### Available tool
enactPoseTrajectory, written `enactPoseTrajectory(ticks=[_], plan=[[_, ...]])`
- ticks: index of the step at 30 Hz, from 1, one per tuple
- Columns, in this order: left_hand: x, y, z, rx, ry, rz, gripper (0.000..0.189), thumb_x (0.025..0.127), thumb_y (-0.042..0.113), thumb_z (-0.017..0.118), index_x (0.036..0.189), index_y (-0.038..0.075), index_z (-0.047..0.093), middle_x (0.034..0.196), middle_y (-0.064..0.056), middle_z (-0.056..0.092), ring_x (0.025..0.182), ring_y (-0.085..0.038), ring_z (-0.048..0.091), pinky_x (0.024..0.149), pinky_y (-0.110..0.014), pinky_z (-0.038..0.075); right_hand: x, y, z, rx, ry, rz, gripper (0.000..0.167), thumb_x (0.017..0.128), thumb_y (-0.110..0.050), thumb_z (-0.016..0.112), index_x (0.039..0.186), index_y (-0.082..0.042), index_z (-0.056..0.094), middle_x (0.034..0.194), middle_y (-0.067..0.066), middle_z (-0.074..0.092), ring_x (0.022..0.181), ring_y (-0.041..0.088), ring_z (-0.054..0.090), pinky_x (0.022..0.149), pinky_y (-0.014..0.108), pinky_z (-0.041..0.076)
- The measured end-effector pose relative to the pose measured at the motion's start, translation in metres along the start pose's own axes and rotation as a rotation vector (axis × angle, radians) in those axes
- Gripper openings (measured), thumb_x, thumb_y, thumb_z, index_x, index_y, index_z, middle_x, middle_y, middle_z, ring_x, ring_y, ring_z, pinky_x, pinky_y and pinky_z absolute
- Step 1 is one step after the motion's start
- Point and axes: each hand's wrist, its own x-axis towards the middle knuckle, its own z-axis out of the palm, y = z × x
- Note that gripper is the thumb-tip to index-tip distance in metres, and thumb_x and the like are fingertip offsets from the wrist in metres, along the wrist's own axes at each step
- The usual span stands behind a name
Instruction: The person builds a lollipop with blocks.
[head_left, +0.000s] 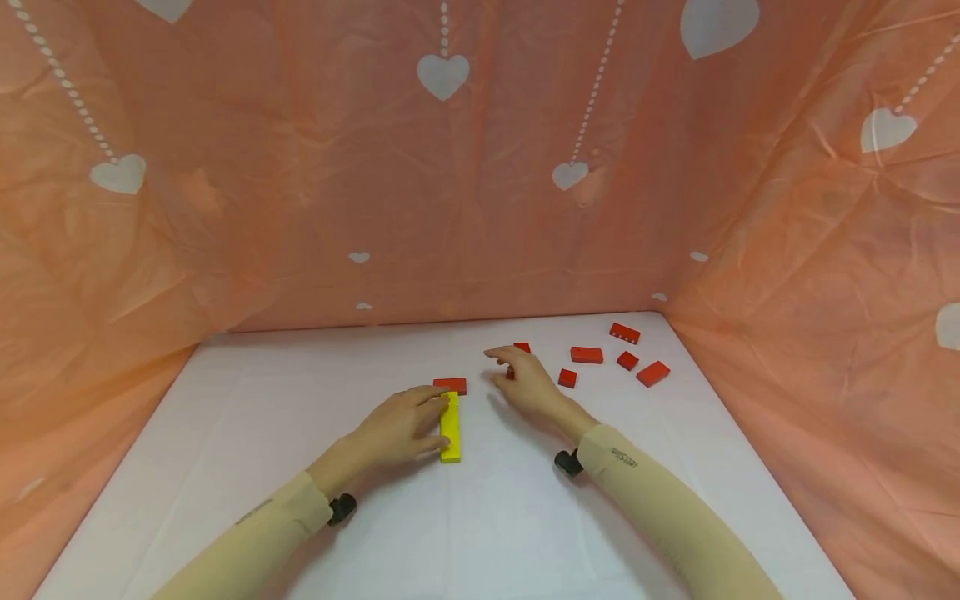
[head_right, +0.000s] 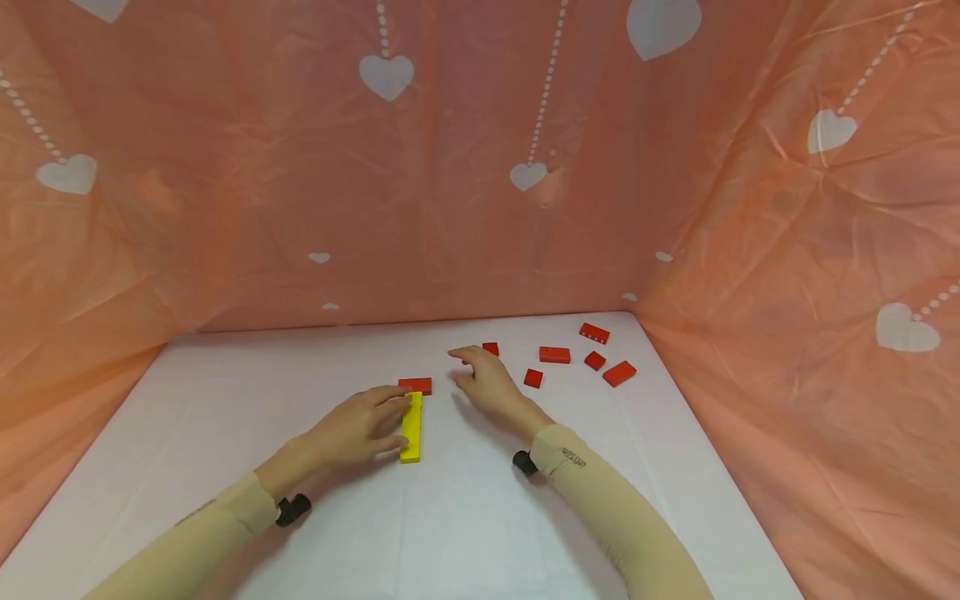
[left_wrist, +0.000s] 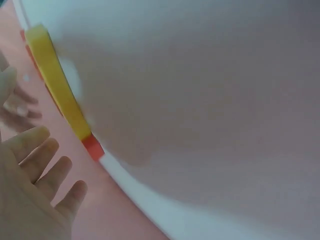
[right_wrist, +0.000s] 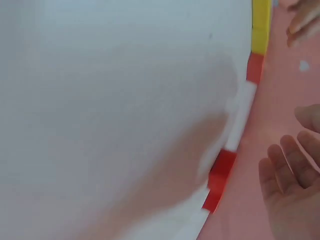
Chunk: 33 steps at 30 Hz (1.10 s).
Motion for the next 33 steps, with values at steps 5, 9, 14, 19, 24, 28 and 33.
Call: enactPoseTrajectory(ticks=[5,9,14,19,24,28,33], plan=[[0.002,-0.007,-0.002,0.015,-0.042,-0.046,0.071,0.093,0.048,0.075,0.148,0.007,0.057,0.154,-0.012,0.052,0.143,-0.033,0.047,0.117,-0.055,0.040,-0.005,0.020,-0.012,0.008,0.092,0.039,0.045,0.097,-0.008,0.072,0.141,-0.002,0.063,0.134,0.016,0.065,0.120,0.034,0.063,0.105,0.050,0.053],[0.003,-0.008,-0.003,-0.002,-0.103,-0.050,0.077,0.092,0.052,0.074,0.153,0.010,0.052,0.161,-0.010,0.046,0.148,-0.031,0.041,0.118,-0.056,0.038,-0.008,0.031,-0.021,-0.025,0.096,0.061,0.042,0.096,-0.008,0.072,0.137,0.001,0.064,0.132,0.018,0.066,0.120,0.036,0.063,0.106,0.051,0.051],[0.003,-0.010,-0.001,-0.022,-0.119,0.003,0.080,0.093,0.052,0.072,0.155,0.007,0.049,0.164,-0.010,0.041,0.151,-0.031,0.038,0.120,-0.057,0.035,-0.009,0.037,-0.026,-0.109,0.030,0.080,0.040,0.097,-0.009,0.072,0.134,0.002,0.066,0.131,0.019,0.066,0.121,0.037,0.062,0.107,0.051,0.051],[0.004,-0.011,0.001,-0.023,-0.135,0.029,0.079,0.095,0.052,0.070,0.155,0.007,0.048,0.165,-0.010,0.039,0.151,-0.033,0.037,0.121,-0.058,0.033,-0.005,0.038,-0.026,-0.171,-0.026,0.083,0.042,0.096,-0.011,0.073,0.135,0.002,0.066,0.130,0.019,0.066,0.119,0.035,0.062,0.108,0.050,0.050],[0.004,-0.012,0.003,-0.015,-0.154,0.028,0.078,0.096,0.054,0.067,0.156,0.008,0.048,0.167,-0.010,0.037,0.153,-0.033,0.035,0.122,-0.057,0.031,0.001,0.038,-0.023,-0.226,-0.052,0.073,0.040,0.096,-0.012,0.074,0.134,0.001,0.067,0.130,0.019,0.067,0.111,0.031,0.061,0.105,0.048,0.052],[0.004,-0.012,0.004,-0.011,-0.164,0.034,0.075,0.097,0.054,0.067,0.155,0.010,0.050,0.167,-0.009,0.036,0.153,-0.033,0.034,0.122,-0.056,0.031,0.004,0.038,-0.020,-0.261,-0.064,0.057,0.035,0.096,-0.011,0.075,0.129,0.001,0.070,0.119,0.016,0.069,0.099,0.028,0.059,0.096,0.044,0.054],[0.004,-0.011,0.003,-0.004,-0.175,0.030,0.073,0.097,0.054,0.067,0.155,0.012,0.051,0.167,-0.009,0.036,0.153,-0.033,0.034,0.122,-0.057,0.031,0.006,0.036,-0.018,-0.274,-0.072,0.043,0.032,0.096,-0.009,0.074,0.127,0.001,0.071,0.118,0.016,0.069,0.101,0.030,0.061,0.097,0.045,0.054]])
